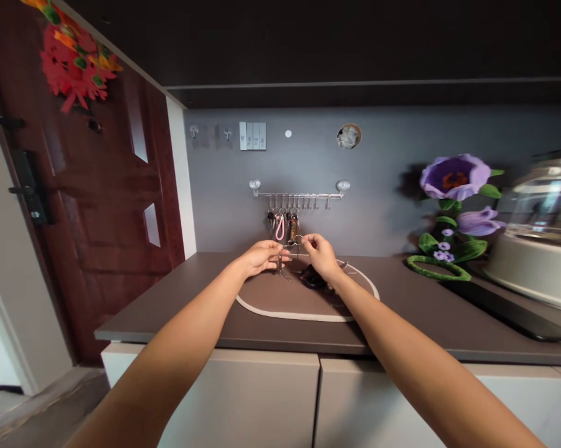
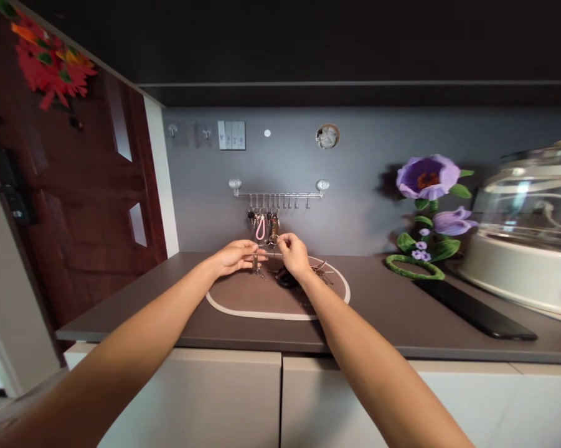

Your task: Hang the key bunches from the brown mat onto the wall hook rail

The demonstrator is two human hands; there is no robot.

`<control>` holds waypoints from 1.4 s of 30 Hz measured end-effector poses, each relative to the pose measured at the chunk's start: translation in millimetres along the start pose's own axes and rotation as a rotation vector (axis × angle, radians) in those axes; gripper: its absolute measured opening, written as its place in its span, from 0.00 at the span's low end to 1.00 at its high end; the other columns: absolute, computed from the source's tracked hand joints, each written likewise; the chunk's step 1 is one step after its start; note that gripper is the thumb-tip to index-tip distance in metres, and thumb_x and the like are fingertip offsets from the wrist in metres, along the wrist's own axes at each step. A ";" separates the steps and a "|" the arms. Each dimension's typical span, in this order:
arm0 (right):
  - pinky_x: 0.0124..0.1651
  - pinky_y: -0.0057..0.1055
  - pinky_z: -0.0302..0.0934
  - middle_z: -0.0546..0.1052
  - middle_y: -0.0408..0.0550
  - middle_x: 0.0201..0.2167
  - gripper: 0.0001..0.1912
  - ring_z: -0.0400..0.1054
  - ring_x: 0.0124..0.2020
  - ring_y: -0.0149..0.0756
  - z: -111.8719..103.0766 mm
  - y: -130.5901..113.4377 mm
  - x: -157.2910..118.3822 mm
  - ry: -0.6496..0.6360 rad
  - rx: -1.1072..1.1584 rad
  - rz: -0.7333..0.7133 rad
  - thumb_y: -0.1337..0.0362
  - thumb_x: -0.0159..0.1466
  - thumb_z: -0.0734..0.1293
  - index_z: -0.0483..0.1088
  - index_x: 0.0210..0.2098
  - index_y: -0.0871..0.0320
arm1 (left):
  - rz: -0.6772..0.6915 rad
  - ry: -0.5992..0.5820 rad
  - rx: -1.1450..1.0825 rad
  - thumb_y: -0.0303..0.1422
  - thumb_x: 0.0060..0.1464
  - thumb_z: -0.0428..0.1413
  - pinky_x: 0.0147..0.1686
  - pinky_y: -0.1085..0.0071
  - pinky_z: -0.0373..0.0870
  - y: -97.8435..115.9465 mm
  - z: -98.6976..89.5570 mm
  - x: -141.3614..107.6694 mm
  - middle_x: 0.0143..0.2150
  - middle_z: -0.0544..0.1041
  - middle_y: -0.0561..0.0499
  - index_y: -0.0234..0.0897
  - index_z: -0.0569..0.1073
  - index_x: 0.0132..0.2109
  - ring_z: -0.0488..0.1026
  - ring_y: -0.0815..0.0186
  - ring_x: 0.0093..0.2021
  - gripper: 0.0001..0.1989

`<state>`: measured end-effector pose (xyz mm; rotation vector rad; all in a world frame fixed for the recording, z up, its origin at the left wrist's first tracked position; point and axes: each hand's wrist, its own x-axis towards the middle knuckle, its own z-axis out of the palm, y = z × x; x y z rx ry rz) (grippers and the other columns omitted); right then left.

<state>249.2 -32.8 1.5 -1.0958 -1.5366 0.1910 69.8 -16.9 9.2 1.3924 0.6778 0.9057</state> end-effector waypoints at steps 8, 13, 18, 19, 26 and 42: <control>0.35 0.28 0.57 0.70 0.45 0.26 0.13 0.62 0.27 0.30 1.1 1.5 -0.1 -0.013 0.055 -0.010 0.55 0.55 0.60 0.65 0.29 0.60 | 0.040 -0.001 0.087 0.36 0.46 0.57 0.45 0.62 0.63 -4.7 1.7 1.7 0.41 0.73 0.43 0.32 0.65 0.32 0.71 0.66 0.40 0.12; 0.32 0.28 0.58 0.71 0.45 0.25 0.15 0.63 0.26 0.29 -1.1 4.0 3.4 -0.015 0.133 0.022 0.53 0.52 0.62 0.67 0.29 0.60 | 0.069 0.030 0.147 0.38 0.45 0.57 0.42 0.66 0.63 -6.7 5.9 1.1 0.38 0.74 0.45 0.32 0.65 0.32 0.71 0.67 0.38 0.13; 0.28 0.27 0.58 0.71 0.44 0.23 0.18 0.61 0.23 0.27 -3.7 -8.1 4.8 0.010 0.303 0.109 0.52 0.47 0.66 0.69 0.27 0.62 | 0.126 0.073 0.262 0.38 0.45 0.56 0.40 0.68 0.63 -12.9 5.4 4.7 0.36 0.73 0.45 0.32 0.66 0.32 0.70 0.68 0.37 0.13; 0.28 0.26 0.57 0.71 0.44 0.22 0.18 0.60 0.22 0.27 -3.9 -11.5 5.1 0.014 0.330 0.116 0.52 0.47 0.67 0.69 0.27 0.62 | 0.147 0.071 0.279 0.38 0.45 0.56 0.40 0.69 0.63 -14.5 5.0 5.9 0.36 0.73 0.46 0.32 0.66 0.32 0.70 0.68 0.37 0.13; 0.26 0.25 0.56 0.69 0.43 0.19 0.18 0.58 0.20 0.25 -5.7 -22.1 20.6 0.016 0.382 0.101 0.53 0.45 0.68 0.69 0.25 0.63 | 0.226 0.077 0.360 0.37 0.48 0.53 0.38 0.71 0.64 -20.4 3.9 11.8 0.37 0.74 0.45 0.33 0.66 0.35 0.70 0.69 0.36 0.11; 0.25 0.26 0.56 0.67 0.40 0.16 0.07 0.57 0.17 0.24 -2.1 -12.2 92.8 0.191 0.329 0.172 0.63 0.46 0.65 0.66 0.22 0.61 | 0.378 0.246 0.978 0.28 0.50 0.47 0.31 0.74 0.61 -20.0 -4.2 13.0 0.26 0.73 0.49 0.33 0.68 0.29 0.69 0.69 0.27 0.07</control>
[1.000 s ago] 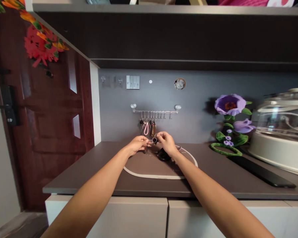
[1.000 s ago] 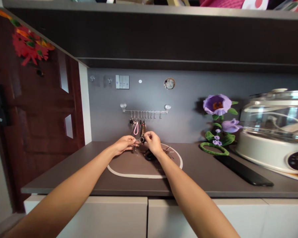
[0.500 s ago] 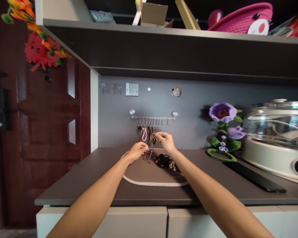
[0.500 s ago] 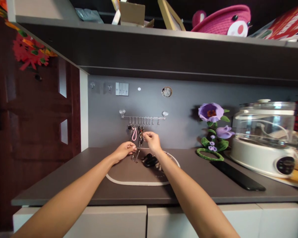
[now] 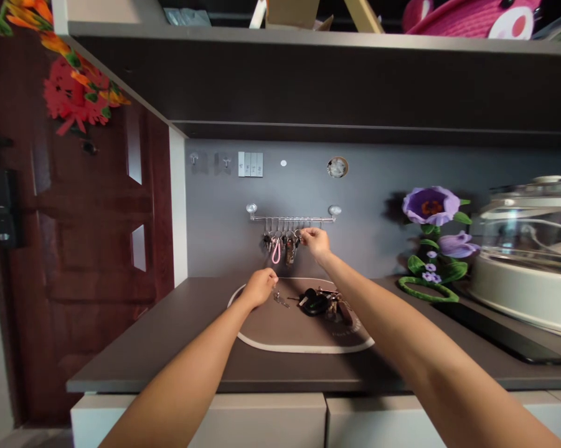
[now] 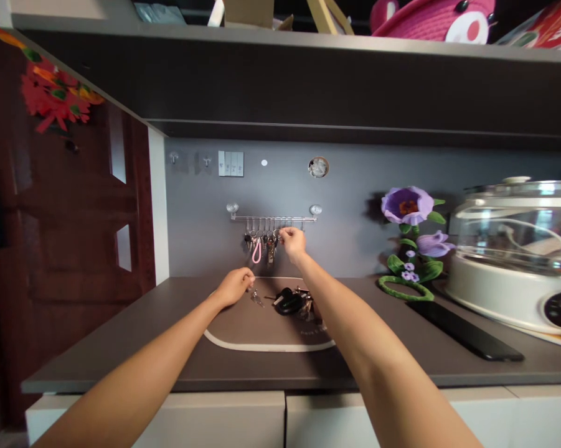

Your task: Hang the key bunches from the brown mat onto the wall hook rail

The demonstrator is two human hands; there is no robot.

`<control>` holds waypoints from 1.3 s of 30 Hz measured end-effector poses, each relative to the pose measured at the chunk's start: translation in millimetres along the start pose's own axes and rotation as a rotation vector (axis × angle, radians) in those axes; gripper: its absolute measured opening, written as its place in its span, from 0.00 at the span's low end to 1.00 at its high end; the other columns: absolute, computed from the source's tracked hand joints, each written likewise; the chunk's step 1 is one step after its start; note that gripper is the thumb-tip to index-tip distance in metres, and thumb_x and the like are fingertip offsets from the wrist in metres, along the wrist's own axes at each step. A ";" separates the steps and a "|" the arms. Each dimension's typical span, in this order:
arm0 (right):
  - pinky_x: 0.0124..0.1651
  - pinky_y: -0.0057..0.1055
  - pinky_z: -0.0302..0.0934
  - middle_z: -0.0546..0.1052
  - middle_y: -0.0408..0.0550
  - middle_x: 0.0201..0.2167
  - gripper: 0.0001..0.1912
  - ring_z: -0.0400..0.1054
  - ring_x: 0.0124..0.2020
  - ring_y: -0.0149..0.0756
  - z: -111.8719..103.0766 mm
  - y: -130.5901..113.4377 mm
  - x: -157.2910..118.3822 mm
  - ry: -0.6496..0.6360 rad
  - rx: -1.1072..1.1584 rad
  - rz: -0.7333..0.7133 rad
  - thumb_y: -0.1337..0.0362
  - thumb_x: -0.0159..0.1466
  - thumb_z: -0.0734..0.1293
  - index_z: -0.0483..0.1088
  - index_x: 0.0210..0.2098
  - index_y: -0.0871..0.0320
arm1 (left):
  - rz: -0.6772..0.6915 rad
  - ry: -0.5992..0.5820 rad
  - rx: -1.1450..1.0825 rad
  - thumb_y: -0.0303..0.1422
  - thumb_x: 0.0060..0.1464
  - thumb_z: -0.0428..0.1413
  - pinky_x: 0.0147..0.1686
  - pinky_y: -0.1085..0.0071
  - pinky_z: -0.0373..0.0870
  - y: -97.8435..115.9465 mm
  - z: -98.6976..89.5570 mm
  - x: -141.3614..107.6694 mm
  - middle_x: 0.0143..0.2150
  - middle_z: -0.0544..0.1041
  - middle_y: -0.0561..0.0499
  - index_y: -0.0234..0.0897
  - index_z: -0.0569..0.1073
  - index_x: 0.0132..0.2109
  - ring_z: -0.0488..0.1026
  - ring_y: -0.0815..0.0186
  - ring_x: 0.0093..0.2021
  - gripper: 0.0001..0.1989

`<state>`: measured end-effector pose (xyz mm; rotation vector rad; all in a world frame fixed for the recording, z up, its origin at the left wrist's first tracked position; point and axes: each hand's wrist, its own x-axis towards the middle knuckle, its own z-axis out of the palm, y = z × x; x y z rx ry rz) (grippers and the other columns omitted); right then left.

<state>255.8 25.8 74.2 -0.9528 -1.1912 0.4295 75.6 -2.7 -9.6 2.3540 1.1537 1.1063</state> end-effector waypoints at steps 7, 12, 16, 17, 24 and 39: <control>0.24 0.24 0.57 0.67 0.40 0.16 0.02 0.58 0.16 0.24 14.2 -3.4 15.4 0.131 -0.027 0.036 0.69 0.47 0.62 0.66 0.20 0.61 | 0.061 -0.044 0.115 0.29 0.51 0.46 0.29 0.75 0.58 -6.7 -1.8 0.0 0.25 0.72 0.50 0.33 0.69 0.27 0.67 0.70 0.26 0.09; 0.23 0.24 0.57 0.68 0.42 0.16 0.03 0.59 0.16 0.24 19.3 -0.6 20.1 0.178 -0.076 0.057 0.70 0.47 0.62 0.66 0.20 0.61 | 0.064 -0.058 0.108 0.29 0.51 0.46 0.29 0.76 0.58 -12.4 0.1 1.5 0.24 0.72 0.50 0.34 0.68 0.26 0.66 0.70 0.26 0.09; 0.22 0.24 0.57 0.69 0.42 0.15 0.04 0.60 0.15 0.25 20.6 2.6 20.9 0.181 -0.155 0.035 0.71 0.47 0.61 0.67 0.19 0.61 | 0.055 -0.060 0.105 0.29 0.51 0.46 0.28 0.76 0.57 -14.6 1.1 2.1 0.24 0.72 0.50 0.34 0.68 0.27 0.66 0.70 0.25 0.09; 0.22 0.24 0.57 0.69 0.42 0.15 0.05 0.60 0.15 0.25 20.7 2.9 20.4 0.178 -0.175 0.032 0.71 0.47 0.61 0.68 0.19 0.61 | 0.051 -0.061 0.102 0.29 0.51 0.46 0.27 0.76 0.57 -15.0 1.2 2.2 0.24 0.71 0.50 0.34 0.68 0.27 0.66 0.70 0.25 0.09; 0.21 0.24 0.57 0.68 0.42 0.14 0.04 0.59 0.15 0.25 16.8 6.5 11.9 0.150 -0.157 0.059 0.69 0.47 0.62 0.68 0.19 0.62 | 0.005 -0.089 0.032 0.27 0.49 0.46 0.25 0.77 0.57 -14.1 0.1 1.0 0.22 0.69 0.52 0.33 0.67 0.27 0.64 0.72 0.22 0.08; 0.26 0.24 0.60 0.68 0.40 0.16 0.02 0.61 0.17 0.24 15.9 22.4 8.5 0.171 0.012 0.120 0.72 0.46 0.61 0.64 0.21 0.61 | -0.022 -0.106 -0.049 0.26 0.49 0.45 0.27 0.76 0.62 -12.9 -2.6 -0.1 0.24 0.70 0.52 0.34 0.68 0.32 0.66 0.71 0.23 0.08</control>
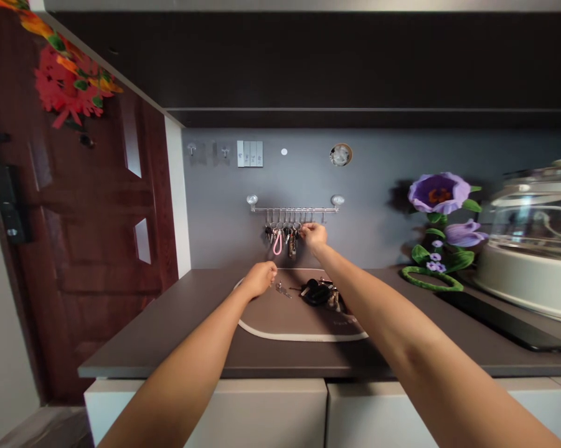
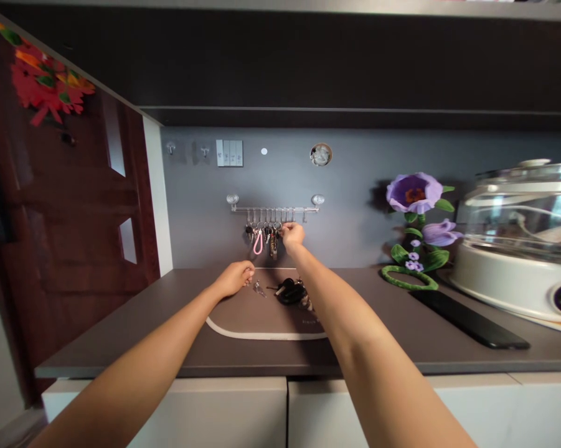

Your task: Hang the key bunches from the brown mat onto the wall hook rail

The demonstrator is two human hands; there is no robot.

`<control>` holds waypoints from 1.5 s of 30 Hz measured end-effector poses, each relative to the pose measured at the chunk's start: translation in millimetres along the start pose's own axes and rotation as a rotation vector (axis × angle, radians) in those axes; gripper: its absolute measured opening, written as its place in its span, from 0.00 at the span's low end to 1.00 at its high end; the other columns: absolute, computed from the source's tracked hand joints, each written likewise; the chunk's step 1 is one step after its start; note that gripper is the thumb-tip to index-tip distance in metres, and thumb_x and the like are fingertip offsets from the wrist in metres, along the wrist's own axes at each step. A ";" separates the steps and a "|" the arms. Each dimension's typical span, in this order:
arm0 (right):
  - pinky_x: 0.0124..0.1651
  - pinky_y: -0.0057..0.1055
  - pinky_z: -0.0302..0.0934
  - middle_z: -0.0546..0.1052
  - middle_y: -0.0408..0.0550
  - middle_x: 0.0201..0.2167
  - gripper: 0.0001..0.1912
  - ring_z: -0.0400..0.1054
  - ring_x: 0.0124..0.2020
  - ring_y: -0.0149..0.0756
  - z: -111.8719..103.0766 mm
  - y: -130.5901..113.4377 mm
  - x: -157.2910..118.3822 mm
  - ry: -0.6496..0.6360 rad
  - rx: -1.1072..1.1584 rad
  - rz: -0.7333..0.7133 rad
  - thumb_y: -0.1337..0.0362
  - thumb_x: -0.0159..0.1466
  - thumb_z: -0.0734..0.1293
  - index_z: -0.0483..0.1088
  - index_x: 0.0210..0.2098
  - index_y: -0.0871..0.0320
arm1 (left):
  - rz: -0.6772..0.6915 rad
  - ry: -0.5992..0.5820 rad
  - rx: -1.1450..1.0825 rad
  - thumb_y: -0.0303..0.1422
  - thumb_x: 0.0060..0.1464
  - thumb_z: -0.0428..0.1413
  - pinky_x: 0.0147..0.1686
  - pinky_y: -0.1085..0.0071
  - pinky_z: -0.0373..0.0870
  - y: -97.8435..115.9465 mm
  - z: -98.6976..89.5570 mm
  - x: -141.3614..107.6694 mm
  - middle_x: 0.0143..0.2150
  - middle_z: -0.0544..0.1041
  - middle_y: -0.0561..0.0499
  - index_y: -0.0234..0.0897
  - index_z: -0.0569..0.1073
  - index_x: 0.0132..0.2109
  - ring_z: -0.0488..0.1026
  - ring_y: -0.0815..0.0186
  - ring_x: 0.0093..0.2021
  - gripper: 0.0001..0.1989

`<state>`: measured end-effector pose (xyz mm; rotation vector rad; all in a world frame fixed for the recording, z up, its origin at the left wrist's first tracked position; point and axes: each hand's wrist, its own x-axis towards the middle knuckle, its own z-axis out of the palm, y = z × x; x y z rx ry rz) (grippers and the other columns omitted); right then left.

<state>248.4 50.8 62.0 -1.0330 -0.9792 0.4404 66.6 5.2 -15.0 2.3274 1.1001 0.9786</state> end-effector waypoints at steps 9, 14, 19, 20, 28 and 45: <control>0.26 0.24 0.61 0.72 0.45 0.24 0.05 0.63 0.21 0.24 -14.6 -12.4 -36.7 -0.107 0.038 0.080 0.73 0.49 0.61 0.65 0.27 0.61 | -0.008 -0.014 -0.095 0.27 0.48 0.46 0.27 0.76 0.63 -2.5 -0.3 0.3 0.24 0.69 0.53 0.33 0.68 0.35 0.66 0.72 0.23 0.08; 0.30 0.26 0.62 0.74 0.48 0.27 0.07 0.66 0.24 0.27 -26.4 -5.4 -68.9 -0.296 -0.008 0.078 0.71 0.52 0.62 0.65 0.32 0.61 | 0.025 -0.043 -0.041 0.28 0.47 0.49 0.30 0.74 0.63 -2.9 -1.6 -0.3 0.27 0.71 0.51 0.32 0.69 0.37 0.67 0.70 0.26 0.09; 0.35 0.27 0.62 0.74 0.48 0.28 0.08 0.68 0.30 0.28 -43.1 8.7 -90.9 -0.505 -0.204 -0.027 0.70 0.55 0.61 0.66 0.35 0.62 | 0.026 -0.077 -0.004 0.30 0.48 0.49 0.32 0.74 0.62 -0.9 -4.0 -2.4 0.29 0.72 0.52 0.33 0.69 0.40 0.68 0.70 0.29 0.12; 0.36 0.28 0.62 0.74 0.48 0.29 0.08 0.69 0.30 0.29 -46.3 10.6 -93.3 -0.533 -0.275 -0.068 0.70 0.55 0.61 0.66 0.36 0.61 | 0.029 -0.081 0.009 0.30 0.48 0.49 0.32 0.74 0.62 0.0 -4.7 -3.1 0.30 0.73 0.52 0.33 0.69 0.41 0.68 0.70 0.29 0.12; 0.40 0.28 0.59 0.75 0.49 0.34 0.09 0.68 0.34 0.33 -52.7 12.3 -97.9 -0.664 -0.816 -0.393 0.67 0.57 0.61 0.70 0.37 0.60 | 0.035 -0.099 0.160 0.38 0.48 0.49 0.30 0.74 0.61 9.3 -6.4 -6.8 0.28 0.74 0.50 0.32 0.72 0.31 0.67 0.69 0.28 0.13; 0.35 0.25 0.56 0.75 0.47 0.30 0.08 0.67 0.31 0.32 -46.9 16.8 -96.0 -0.775 -0.942 -0.410 0.68 0.55 0.62 0.72 0.33 0.59 | 0.057 -0.132 0.200 0.31 0.47 0.50 0.32 0.74 0.61 5.2 -2.5 -4.6 0.31 0.75 0.50 0.33 0.73 0.29 0.69 0.69 0.31 0.08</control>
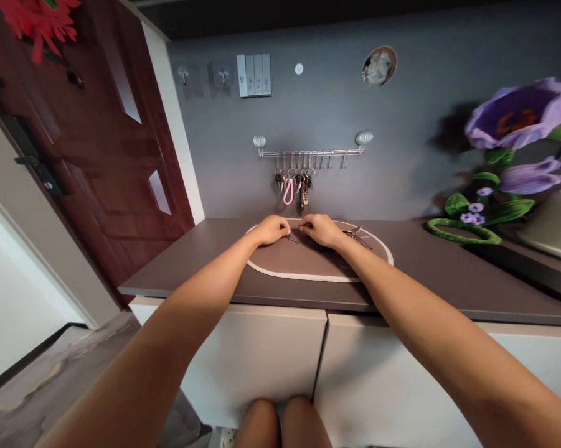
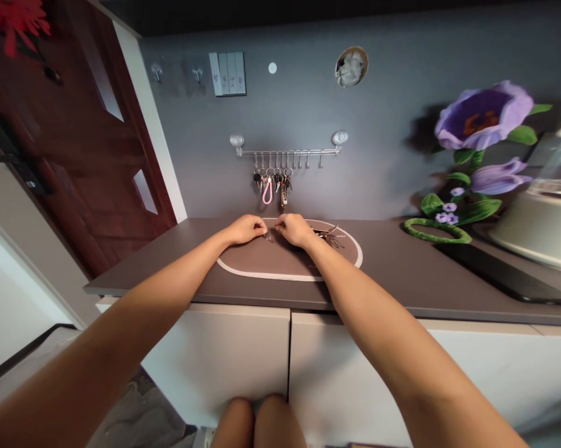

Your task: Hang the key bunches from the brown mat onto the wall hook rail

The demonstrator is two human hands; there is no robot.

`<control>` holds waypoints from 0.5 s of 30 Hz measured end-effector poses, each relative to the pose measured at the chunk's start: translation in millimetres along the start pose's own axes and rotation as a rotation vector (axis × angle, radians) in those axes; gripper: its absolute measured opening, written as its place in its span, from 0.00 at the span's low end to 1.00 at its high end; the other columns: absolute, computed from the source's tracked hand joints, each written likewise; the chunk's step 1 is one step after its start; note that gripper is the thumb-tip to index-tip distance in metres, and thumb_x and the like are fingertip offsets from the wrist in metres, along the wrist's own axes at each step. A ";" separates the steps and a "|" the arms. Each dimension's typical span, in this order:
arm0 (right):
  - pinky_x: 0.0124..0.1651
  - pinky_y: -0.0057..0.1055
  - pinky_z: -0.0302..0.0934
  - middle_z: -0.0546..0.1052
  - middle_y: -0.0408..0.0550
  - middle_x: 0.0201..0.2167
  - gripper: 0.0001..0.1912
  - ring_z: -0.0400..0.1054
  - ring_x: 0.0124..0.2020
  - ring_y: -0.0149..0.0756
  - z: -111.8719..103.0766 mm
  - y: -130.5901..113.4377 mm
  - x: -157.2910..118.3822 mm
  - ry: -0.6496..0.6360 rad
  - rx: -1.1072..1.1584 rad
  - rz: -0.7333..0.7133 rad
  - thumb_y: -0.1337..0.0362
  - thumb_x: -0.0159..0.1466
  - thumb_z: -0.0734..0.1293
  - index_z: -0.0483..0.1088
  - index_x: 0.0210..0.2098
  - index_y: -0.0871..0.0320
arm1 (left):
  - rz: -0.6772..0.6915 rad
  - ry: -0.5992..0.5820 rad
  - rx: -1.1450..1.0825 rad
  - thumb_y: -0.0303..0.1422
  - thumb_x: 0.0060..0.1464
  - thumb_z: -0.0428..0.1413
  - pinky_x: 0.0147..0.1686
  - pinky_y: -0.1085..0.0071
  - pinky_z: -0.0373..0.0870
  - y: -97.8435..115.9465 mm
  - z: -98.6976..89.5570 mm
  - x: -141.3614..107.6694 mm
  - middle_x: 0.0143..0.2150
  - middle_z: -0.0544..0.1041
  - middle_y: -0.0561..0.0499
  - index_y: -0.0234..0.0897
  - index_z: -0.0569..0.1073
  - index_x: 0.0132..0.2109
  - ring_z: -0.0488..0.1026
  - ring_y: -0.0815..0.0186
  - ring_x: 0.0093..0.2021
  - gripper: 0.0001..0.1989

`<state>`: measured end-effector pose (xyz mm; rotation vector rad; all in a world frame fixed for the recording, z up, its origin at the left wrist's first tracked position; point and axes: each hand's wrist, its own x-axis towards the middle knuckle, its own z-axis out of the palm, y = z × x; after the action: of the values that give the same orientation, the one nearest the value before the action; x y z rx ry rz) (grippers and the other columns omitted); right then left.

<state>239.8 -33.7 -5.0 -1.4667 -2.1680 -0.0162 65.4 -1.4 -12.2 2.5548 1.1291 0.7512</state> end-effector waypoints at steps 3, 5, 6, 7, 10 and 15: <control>0.35 0.24 0.56 0.76 0.47 0.31 0.08 0.67 0.31 0.32 -1.1 -1.3 -0.4 0.002 -0.010 -0.012 0.67 0.55 0.62 0.72 0.33 0.58 | -0.018 0.045 -0.048 0.32 0.48 0.51 0.32 0.74 0.61 -1.0 0.1 0.5 0.29 0.74 0.51 0.32 0.72 0.29 0.68 0.70 0.29 0.08; 0.35 0.24 0.56 0.76 0.47 0.31 0.08 0.67 0.31 0.31 -1.7 -2.0 -0.8 -0.002 -0.018 -0.025 0.67 0.56 0.62 0.72 0.33 0.58 | -0.045 0.067 -0.126 0.33 0.48 0.52 0.31 0.73 0.62 -2.1 1.2 1.5 0.26 0.72 0.51 0.32 0.71 0.29 0.67 0.71 0.27 0.08; 0.35 0.24 0.56 0.76 0.47 0.31 0.08 0.67 0.31 0.31 -2.0 -2.5 -0.9 -0.005 -0.021 -0.028 0.67 0.56 0.62 0.72 0.33 0.58 | -0.062 0.070 -0.190 0.33 0.48 0.52 0.30 0.73 0.63 -2.3 2.0 2.1 0.25 0.72 0.52 0.31 0.71 0.28 0.66 0.71 0.26 0.08; 0.35 0.24 0.56 0.76 0.47 0.31 0.08 0.67 0.31 0.31 -2.3 -3.0 -1.1 -0.008 -0.023 -0.030 0.67 0.56 0.62 0.72 0.33 0.59 | -0.083 0.070 -0.272 0.32 0.48 0.52 0.30 0.73 0.64 -2.2 2.8 2.7 0.24 0.71 0.52 0.31 0.70 0.28 0.66 0.72 0.25 0.07; 0.34 0.24 0.56 0.76 0.48 0.31 0.09 0.67 0.30 0.31 -3.3 -4.6 -1.8 -0.009 -0.034 -0.024 0.67 0.56 0.61 0.72 0.33 0.59 | -0.179 0.074 -0.553 0.28 0.49 0.52 0.32 0.73 0.66 0.5 4.4 4.1 0.24 0.70 0.52 0.30 0.68 0.29 0.68 0.74 0.26 0.04; 0.36 0.25 0.56 0.76 0.47 0.31 0.09 0.67 0.31 0.31 -4.2 -6.2 -2.4 0.021 -0.011 -0.038 0.65 0.57 0.61 0.71 0.34 0.59 | -0.302 0.113 -0.810 0.25 0.50 0.52 0.37 0.70 0.68 8.3 2.0 4.2 0.24 0.70 0.52 0.30 0.66 0.30 0.69 0.75 0.25 0.03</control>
<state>236.8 -39.5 -0.7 -1.4248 -2.1823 -0.0574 74.0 -3.9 -8.9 1.6517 0.9424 1.0162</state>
